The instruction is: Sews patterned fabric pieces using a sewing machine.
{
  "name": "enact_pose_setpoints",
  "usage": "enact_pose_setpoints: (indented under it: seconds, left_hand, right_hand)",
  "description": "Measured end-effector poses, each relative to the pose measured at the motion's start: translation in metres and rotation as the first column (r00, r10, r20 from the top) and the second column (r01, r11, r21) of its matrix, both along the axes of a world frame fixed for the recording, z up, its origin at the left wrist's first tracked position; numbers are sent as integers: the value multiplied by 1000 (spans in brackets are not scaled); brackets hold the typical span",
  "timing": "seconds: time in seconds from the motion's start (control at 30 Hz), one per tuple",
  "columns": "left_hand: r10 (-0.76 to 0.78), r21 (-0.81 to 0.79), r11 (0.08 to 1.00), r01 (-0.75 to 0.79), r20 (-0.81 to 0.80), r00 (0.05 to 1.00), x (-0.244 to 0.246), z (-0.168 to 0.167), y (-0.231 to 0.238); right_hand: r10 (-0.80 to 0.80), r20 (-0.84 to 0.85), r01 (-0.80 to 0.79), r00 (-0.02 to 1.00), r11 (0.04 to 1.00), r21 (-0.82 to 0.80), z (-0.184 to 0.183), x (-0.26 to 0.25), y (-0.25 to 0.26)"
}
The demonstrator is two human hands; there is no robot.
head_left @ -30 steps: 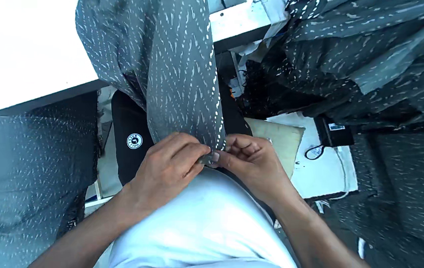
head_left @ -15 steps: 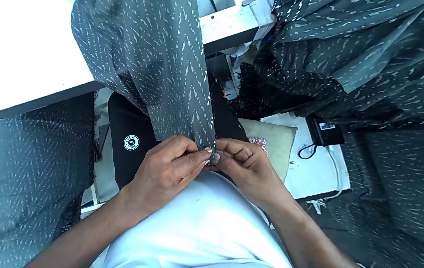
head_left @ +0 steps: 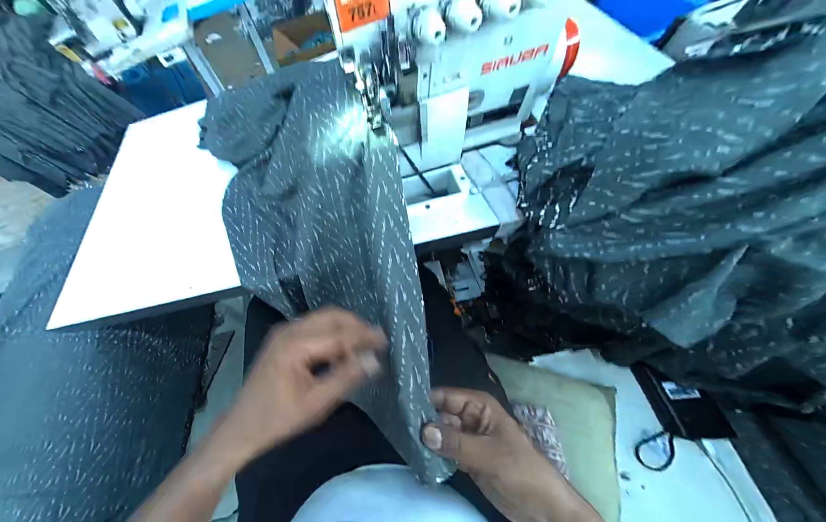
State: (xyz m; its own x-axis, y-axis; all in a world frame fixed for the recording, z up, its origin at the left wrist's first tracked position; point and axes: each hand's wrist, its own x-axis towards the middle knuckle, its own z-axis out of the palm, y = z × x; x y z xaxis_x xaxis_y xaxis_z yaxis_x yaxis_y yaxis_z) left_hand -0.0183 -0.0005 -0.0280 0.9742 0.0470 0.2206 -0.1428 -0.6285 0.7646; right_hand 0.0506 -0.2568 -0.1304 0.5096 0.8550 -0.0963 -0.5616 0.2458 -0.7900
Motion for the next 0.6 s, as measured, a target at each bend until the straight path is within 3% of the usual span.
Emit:
enact_pose_setpoints:
  seconds: [0.07,0.13,0.17,0.23,0.3,0.37,0.47,0.6]
  left_hand:
    - [338,288,901,-324,4,941,33,9,55]
    - [507,525,756,-391,-92,857,62,-2,107]
    - [520,567,736,-369,-127,844,70,-12,125]
    - [493,566,743,-357,-104,863,78,-19,142]
    - [525,450,780,-435,-92,846,73,0,147]
    - [614,331,738,-589,34,788,62,25,155]
    - [601,344,647,-680,319,733,57,39,170]
    - [564,372,644,-668,360,743,65,46,170]
  right_hand:
    - [0,8,1,1000,995,-99,-13,9,1]
    - [-27,231,107,973,934,-342,-21,21,9]
    - [2,260,109,966,905,-411,-26,27,12]
    - [86,186,-15,979,935,-353,-28,38,9]
    - [156,182,-123,971,976,-181,-11,38,-5]
    - [105,233,-77,967,989,-126,-4,35,-12]
    - [33,272,47,962,958,-283,-14,32,-2]
    - [41,253,10,967,980,-197,-11,31,-5]
